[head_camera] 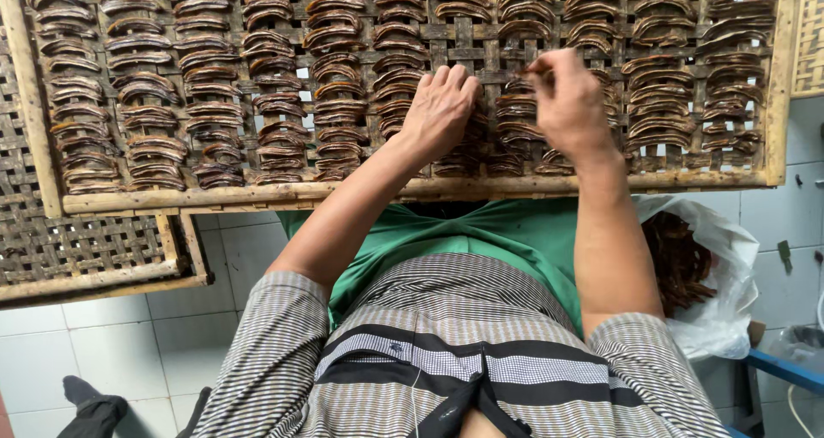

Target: The person takes handfuls of dried curved food pieces from a plastic bag and lays them out in rows on large woven bamboo drying trays, pressing and spreading the pieces evenly across the tray surface. They work across several trays, filling empty sections one handful at a time.

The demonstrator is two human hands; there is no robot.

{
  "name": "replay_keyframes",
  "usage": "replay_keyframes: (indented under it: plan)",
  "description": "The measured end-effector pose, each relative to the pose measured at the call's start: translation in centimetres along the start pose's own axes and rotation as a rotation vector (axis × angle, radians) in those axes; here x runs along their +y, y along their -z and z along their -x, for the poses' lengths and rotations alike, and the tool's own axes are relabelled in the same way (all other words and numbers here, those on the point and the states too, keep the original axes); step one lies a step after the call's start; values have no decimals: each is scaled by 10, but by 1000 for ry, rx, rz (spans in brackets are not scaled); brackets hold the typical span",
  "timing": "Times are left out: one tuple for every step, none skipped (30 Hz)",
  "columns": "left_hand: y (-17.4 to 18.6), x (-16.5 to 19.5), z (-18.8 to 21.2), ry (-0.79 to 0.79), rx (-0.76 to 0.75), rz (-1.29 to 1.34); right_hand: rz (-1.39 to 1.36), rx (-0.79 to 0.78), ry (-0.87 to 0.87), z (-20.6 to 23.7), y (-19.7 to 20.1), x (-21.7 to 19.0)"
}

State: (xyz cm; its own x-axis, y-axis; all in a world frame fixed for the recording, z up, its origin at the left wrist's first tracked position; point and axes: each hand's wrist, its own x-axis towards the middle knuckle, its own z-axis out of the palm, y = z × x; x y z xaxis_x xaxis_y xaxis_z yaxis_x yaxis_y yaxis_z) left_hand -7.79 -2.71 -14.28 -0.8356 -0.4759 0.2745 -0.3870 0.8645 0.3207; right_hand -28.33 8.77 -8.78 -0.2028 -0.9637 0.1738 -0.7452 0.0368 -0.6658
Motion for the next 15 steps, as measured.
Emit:
replay_keyframes:
  plan:
    - [0,0,-1,-14,-1,-11,-193,29,-106,2,5,-2]
    - [-1,0,-2,-32,-1,-22,-100,14,-54,2,7,-3]
    - [-1,1,-3,-23,-17,-21,-6,2,-3,2,8,-4]
    - [0,2,-3,-15,-32,-20,88,-10,48,2,6,-3]
    - [0,3,-4,-7,-44,-21,191,12,102,1,3,-1]
    - [2,4,-4,-17,-7,-10,294,34,157,-1,-3,2]
    - [4,5,-3,-26,30,1,396,54,212,-3,-9,5]
    - [7,7,-1,-28,63,14,435,72,248,-3,-13,9]
    - [11,8,2,13,61,31,471,90,286,-4,-19,13]
    - [15,8,4,53,58,47,507,109,324,-5,-23,17]
    - [19,7,6,94,54,64,513,104,340,-4,-25,21]
    - [25,4,8,120,149,165,518,98,356,-4,-28,24]
    - [31,0,11,144,241,266,522,92,370,-2,-28,27]
    - [37,-4,14,166,333,368,417,130,326,1,-27,28]
    - [42,-7,17,218,314,560,314,169,282,5,-25,28]
